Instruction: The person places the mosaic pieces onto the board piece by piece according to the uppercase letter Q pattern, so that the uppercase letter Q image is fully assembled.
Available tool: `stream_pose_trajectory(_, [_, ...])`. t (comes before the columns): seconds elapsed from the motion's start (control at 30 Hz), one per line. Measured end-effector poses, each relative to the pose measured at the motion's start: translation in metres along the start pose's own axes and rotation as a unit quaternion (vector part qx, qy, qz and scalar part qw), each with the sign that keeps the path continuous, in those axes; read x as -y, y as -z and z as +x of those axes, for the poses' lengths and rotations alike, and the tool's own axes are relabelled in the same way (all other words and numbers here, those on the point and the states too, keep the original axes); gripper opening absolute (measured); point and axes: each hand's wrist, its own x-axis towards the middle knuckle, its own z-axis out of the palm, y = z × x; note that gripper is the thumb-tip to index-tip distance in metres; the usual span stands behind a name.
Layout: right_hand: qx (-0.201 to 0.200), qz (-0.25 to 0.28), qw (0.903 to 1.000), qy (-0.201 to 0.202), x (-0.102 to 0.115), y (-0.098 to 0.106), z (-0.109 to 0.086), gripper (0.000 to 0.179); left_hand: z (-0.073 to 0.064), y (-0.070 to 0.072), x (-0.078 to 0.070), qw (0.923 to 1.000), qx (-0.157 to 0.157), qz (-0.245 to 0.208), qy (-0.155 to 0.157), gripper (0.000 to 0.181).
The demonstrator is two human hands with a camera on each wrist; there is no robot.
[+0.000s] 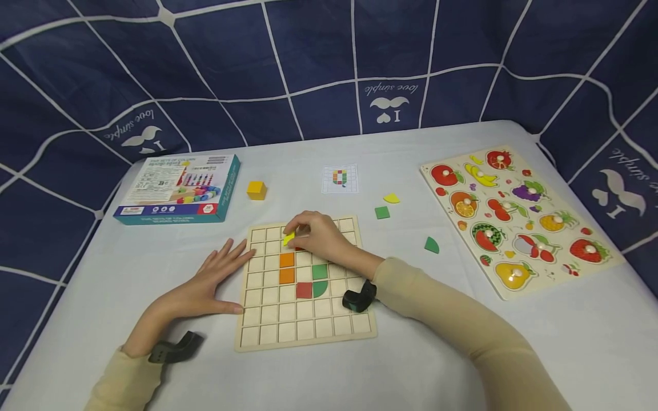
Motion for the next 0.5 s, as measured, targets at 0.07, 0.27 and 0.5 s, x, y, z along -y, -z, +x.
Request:
stream_pose_trajectory(0.07, [0.007, -0.015, 0.9999, 0.000, -0.002, -0.004, 0.002, 0.021, 0.000, 0.000, 0.000, 1.0000, 0.001, 0.001, 0.002, 0.107])
stream_pose_trajectory(0.27, [0.016, -0.052, 0.9979, 0.036, -0.006, -0.012, 0.006, 0.021, 0.001, -0.001, 0.001, 1.0000, 0.000, 0.006, -0.001, 0.107])
stream_pose_trajectory(0.5, [0.027, -0.085, 0.9950, 0.046, -0.002, -0.012, 0.004, 0.023, 0.001, 0.000, 0.001, 1.0000, 0.003, 0.003, 0.000, 0.106])
